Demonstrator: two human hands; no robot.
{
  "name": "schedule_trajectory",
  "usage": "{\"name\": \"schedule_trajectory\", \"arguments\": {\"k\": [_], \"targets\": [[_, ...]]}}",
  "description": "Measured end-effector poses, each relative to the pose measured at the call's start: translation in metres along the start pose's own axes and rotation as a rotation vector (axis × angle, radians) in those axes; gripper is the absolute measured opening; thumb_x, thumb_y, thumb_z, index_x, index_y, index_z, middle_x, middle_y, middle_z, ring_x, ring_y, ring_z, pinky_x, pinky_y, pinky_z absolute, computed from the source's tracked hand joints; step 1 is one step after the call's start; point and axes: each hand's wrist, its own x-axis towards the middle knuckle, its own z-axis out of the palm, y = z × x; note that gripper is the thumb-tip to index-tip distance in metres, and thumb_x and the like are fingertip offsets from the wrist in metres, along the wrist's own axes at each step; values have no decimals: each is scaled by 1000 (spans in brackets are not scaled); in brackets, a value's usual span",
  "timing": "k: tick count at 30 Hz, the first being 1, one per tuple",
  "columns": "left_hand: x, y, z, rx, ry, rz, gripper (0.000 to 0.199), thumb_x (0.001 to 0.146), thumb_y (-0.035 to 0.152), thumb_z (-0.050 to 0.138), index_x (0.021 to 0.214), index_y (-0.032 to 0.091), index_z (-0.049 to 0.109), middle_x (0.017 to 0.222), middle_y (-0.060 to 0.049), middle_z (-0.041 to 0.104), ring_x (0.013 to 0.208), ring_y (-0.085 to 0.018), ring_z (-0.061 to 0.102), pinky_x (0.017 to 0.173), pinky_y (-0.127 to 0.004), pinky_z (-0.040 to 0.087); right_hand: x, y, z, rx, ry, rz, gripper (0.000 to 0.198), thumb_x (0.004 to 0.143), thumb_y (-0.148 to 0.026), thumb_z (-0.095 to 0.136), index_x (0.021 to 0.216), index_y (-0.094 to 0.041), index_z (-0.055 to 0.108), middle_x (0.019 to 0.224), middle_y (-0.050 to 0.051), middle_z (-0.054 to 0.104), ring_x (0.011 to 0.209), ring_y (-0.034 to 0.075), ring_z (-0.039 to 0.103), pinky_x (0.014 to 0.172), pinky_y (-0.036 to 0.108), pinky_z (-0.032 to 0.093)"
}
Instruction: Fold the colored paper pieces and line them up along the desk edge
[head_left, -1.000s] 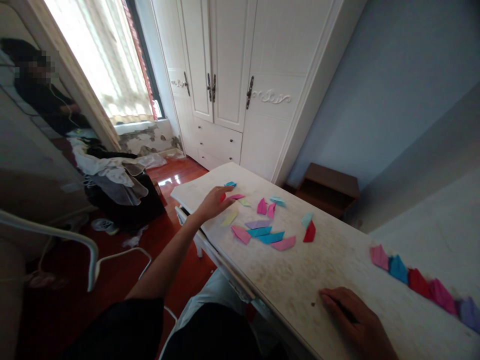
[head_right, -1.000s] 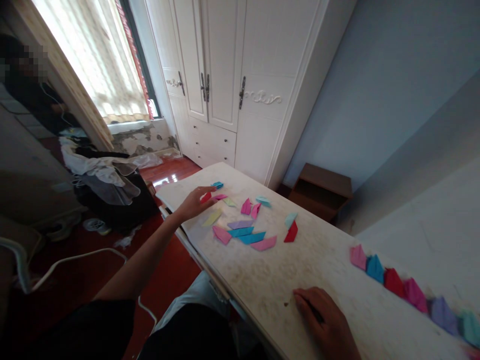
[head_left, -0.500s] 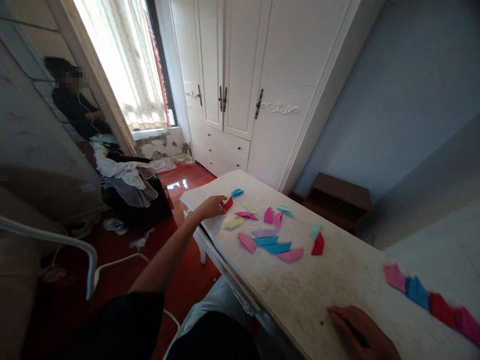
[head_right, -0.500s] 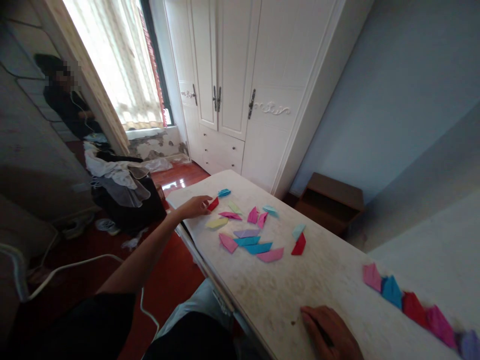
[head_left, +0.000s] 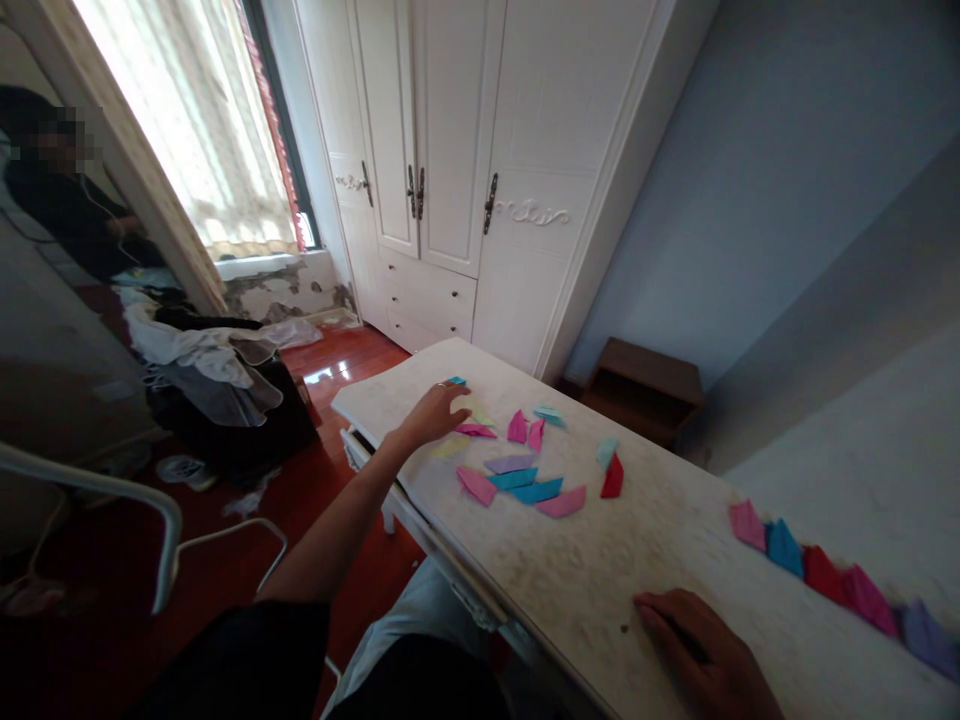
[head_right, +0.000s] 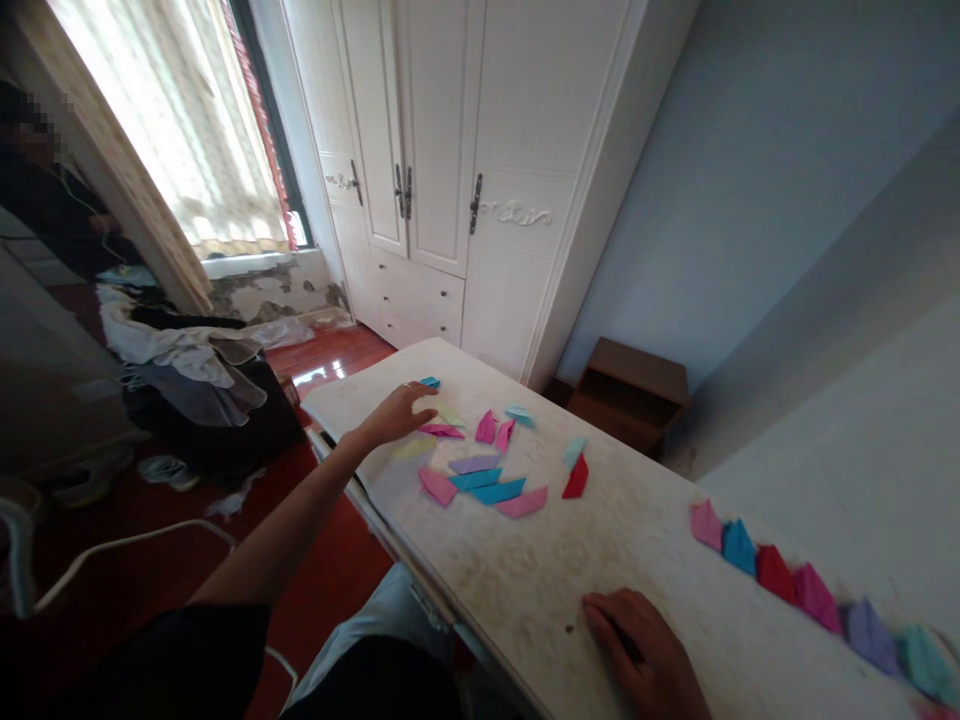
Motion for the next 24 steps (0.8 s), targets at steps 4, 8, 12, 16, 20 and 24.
{"name": "schedule_trajectory", "arguments": {"k": [4, 8, 12, 16, 20, 24], "targets": [[30, 5, 16, 71, -5, -31, 47, 83, 25, 58, 129, 16, 55, 135, -11, 56, 128, -25, 48, 108, -37, 37, 0, 0, -1, 2, 24, -9, 36, 91, -51, 52, 82, -24, 74, 79, 6, 73, 72, 19, 71, 66, 24, 60], [57, -13, 17, 146, 9, -215, 44, 83, 19, 52, 126, 12, 55, 132, -20, 56, 124, -31, 51, 100, -45, 42, 2, 1, -1, -4, 34, -31, 35, 91, -50, 52, 81, -24, 74, 79, 5, 73, 72, 18, 71, 66, 22, 60], [67, -35, 13, 165, -83, -289, 31, 78, 19, 58, 108, 12, 64, 112, -19, 67, 107, -31, 62, 89, -41, 48, 3, 3, 0, -31, 44, -64, 33, 92, -48, 53, 84, -25, 74, 80, 4, 73, 72, 17, 71, 66, 21, 60], [61, -41, 12, 131, -70, -265, 32, 77, 20, 61, 109, 17, 65, 112, -13, 68, 108, -26, 61, 90, -34, 47, 2, 6, 2, -71, 51, -75, 33, 90, -50, 53, 85, -25, 74, 81, 4, 74, 72, 18, 72, 67, 22, 60], [48, -26, 8, 46, 35, -214, 35, 77, 19, 60, 112, 16, 64, 113, -12, 66, 107, -24, 60, 92, -32, 46, 1, 6, 2, -85, 28, -52, 36, 90, -51, 53, 85, -23, 75, 83, 6, 74, 74, 19, 72, 67, 24, 61], [30, 6, 1, -73, 118, -127, 37, 80, 23, 62, 117, 17, 63, 114, -9, 65, 100, -20, 61, 91, -30, 48, 1, 4, 1, -93, 25, -27, 34, 90, -50, 53, 86, -23, 74, 85, 6, 74, 75, 19, 72, 67, 24, 60]]}}
